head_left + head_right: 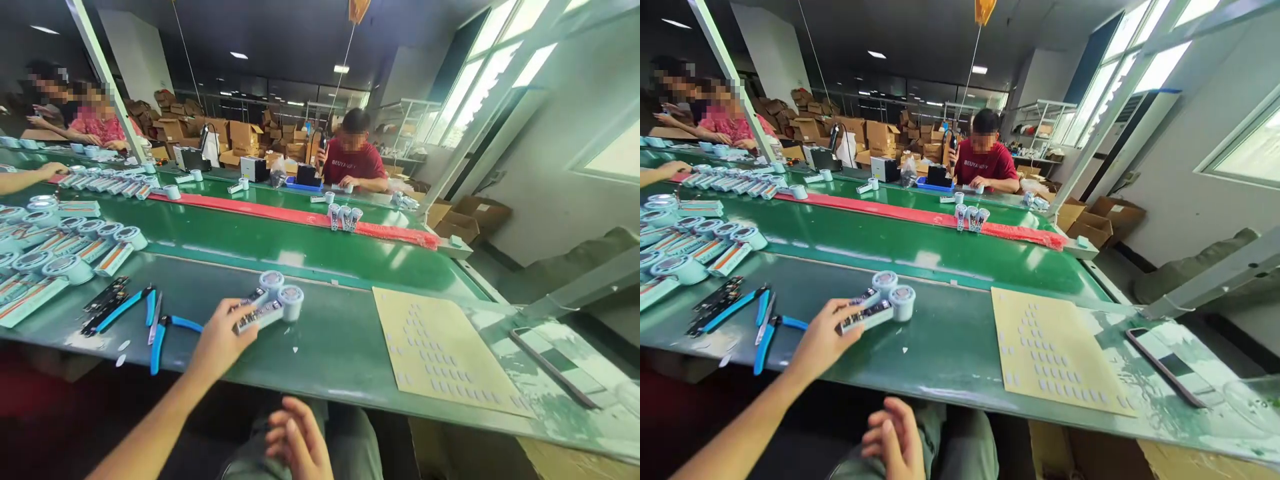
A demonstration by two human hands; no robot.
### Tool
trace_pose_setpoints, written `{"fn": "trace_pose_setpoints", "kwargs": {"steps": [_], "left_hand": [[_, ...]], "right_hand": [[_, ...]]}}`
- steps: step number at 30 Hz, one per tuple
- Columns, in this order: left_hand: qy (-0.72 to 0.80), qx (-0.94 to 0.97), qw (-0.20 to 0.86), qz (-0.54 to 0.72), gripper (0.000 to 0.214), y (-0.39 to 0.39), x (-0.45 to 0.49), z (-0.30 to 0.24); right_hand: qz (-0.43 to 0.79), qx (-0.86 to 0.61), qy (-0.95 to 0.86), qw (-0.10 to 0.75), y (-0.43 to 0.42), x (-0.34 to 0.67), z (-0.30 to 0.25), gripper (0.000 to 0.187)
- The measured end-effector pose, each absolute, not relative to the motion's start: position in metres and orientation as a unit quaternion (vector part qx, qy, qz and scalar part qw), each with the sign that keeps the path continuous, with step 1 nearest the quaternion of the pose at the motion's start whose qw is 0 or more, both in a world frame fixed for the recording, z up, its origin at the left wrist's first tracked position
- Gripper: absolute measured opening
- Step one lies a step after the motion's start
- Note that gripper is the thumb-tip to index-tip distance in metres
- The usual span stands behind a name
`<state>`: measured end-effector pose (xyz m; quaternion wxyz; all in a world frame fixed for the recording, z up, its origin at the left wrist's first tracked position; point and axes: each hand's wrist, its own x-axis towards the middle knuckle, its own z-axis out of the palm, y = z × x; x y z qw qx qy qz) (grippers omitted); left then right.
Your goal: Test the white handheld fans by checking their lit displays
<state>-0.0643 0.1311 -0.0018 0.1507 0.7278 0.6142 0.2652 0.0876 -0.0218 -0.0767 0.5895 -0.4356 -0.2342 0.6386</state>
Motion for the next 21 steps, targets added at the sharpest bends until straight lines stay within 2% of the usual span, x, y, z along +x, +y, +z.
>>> {"fn": "trace_pose_setpoints", "kwargs": {"steps": [2, 5, 8, 12, 15, 21], "left_hand": [[0.593, 0.727, 0.183, 0.295, 0.032, 0.081, -0.052, -0.021], [0.595, 0.69, 0.24, 0.335, 0.029, 0.029, -0.036, -0.038], [0.585, 0.663, 0.326, 0.335, 0.038, 0.0, -0.026, -0.037], [0.564, 0.499, 0.535, 0.382, 0.063, -0.011, -0.017, -0.022], [0.539, 0.376, 0.661, 0.362, 0.062, -0.008, -0.014, -0.014], [0.527, 0.355, 0.708, 0.309, 0.06, -0.007, -0.018, -0.014]], "right_hand": [[0.646, -0.399, -0.17, 0.629, -0.019, 0.08, -0.075, 0.062], [0.657, -0.387, -0.168, 0.624, -0.017, 0.077, -0.066, 0.066], [0.649, -0.4, -0.169, 0.625, -0.022, 0.077, -0.053, 0.064], [0.636, -0.439, -0.151, 0.617, -0.032, 0.082, -0.039, 0.062], [0.652, -0.444, -0.16, 0.593, -0.039, 0.091, -0.035, 0.058], [0.651, -0.467, -0.161, 0.576, -0.046, 0.104, -0.037, 0.046]]}}
